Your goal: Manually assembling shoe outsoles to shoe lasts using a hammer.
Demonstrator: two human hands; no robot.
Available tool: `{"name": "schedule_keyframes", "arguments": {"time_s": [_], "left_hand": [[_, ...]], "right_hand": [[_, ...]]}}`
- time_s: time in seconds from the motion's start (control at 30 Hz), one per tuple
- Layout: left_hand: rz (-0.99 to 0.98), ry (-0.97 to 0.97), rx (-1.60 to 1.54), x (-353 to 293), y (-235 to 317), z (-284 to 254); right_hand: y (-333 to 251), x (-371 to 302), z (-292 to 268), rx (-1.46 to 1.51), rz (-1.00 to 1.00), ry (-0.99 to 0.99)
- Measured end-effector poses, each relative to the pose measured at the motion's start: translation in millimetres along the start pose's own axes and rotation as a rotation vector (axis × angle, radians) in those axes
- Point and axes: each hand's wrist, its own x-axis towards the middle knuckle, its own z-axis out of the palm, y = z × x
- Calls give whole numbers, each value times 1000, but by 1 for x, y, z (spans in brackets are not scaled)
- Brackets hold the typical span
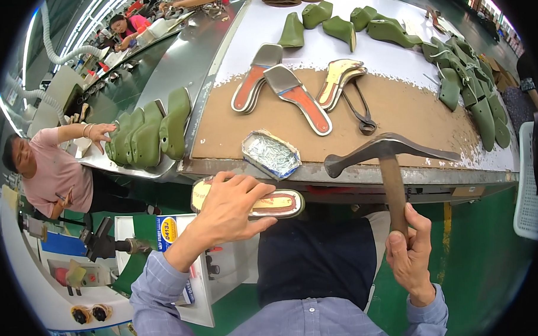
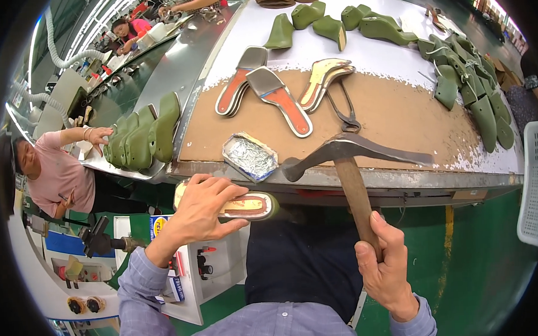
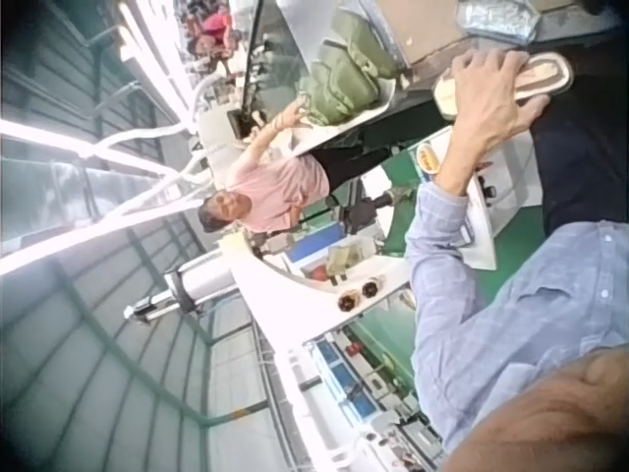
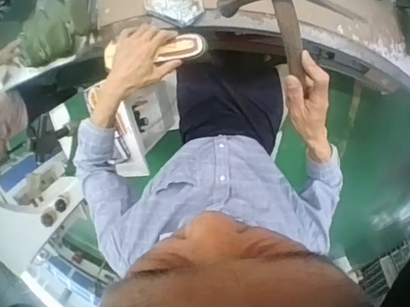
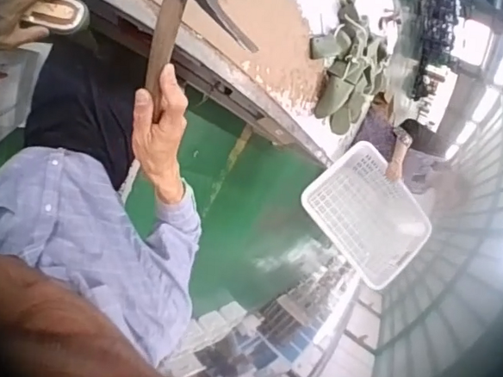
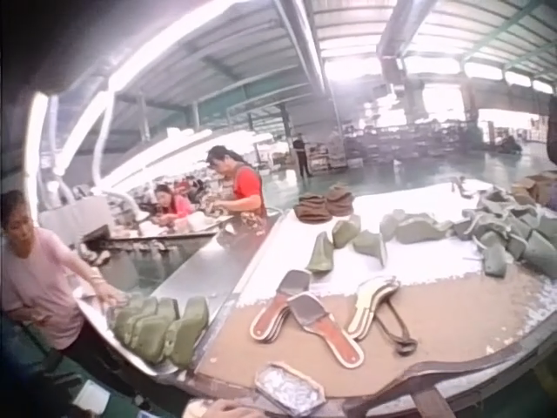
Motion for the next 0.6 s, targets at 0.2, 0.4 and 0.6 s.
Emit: {"name": "schedule_keyframes", "arguments": {"time_s": [0.2, 0.4, 0.6], "left_hand": [[12, 28, 24, 0, 1, 3], [27, 76, 49, -2, 3, 9], [21, 25, 48, -2, 5, 7]], "right_hand": [[-29, 23, 2, -306, -113, -147], [-63, 30, -21, 81, -189, -12], [-58, 54, 18, -507, -3, -400]]}}
